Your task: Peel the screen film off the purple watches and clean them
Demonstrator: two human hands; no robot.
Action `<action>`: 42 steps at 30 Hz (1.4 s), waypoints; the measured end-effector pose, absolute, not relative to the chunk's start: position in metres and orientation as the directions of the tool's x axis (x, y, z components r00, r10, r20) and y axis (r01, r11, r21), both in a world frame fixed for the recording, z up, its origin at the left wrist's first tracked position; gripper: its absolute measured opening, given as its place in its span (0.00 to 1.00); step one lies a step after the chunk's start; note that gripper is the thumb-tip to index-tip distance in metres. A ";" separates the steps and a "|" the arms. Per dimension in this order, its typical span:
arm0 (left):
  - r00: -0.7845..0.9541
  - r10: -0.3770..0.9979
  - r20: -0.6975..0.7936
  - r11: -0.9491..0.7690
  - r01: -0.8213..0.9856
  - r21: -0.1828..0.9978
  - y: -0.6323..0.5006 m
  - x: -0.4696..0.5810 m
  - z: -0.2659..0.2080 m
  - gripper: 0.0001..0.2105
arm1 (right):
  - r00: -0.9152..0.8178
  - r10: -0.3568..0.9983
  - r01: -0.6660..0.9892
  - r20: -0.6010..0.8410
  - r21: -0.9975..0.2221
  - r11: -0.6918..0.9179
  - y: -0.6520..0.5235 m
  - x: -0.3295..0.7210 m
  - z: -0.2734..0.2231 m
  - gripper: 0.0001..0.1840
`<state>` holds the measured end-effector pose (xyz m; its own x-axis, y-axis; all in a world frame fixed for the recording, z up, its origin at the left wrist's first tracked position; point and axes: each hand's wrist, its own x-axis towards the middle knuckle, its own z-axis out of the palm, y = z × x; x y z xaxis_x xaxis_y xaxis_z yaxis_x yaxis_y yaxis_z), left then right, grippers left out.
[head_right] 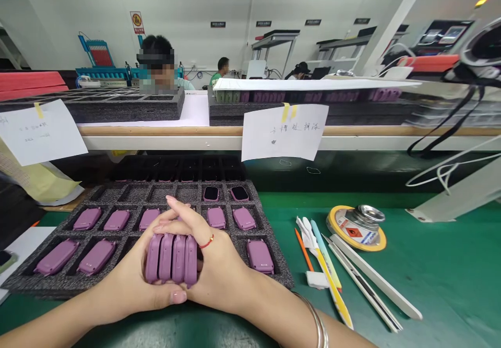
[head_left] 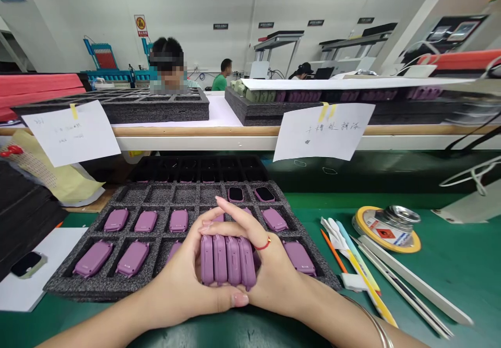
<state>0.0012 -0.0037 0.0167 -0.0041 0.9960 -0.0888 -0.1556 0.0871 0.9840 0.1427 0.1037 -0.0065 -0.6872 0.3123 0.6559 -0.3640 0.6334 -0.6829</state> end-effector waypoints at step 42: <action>-0.251 0.967 0.052 -0.024 0.117 0.993 0.003 0.004 0.008 0.40 | -0.673 0.135 -0.365 0.727 -0.485 0.795 0.103 0.137 -0.007 0.50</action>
<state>0.0038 0.0025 0.0082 -0.2506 0.9667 0.0524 0.1166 -0.0236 0.9929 0.1372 0.1025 -0.0070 -0.6733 0.1348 0.7270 -0.3648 0.7947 -0.4852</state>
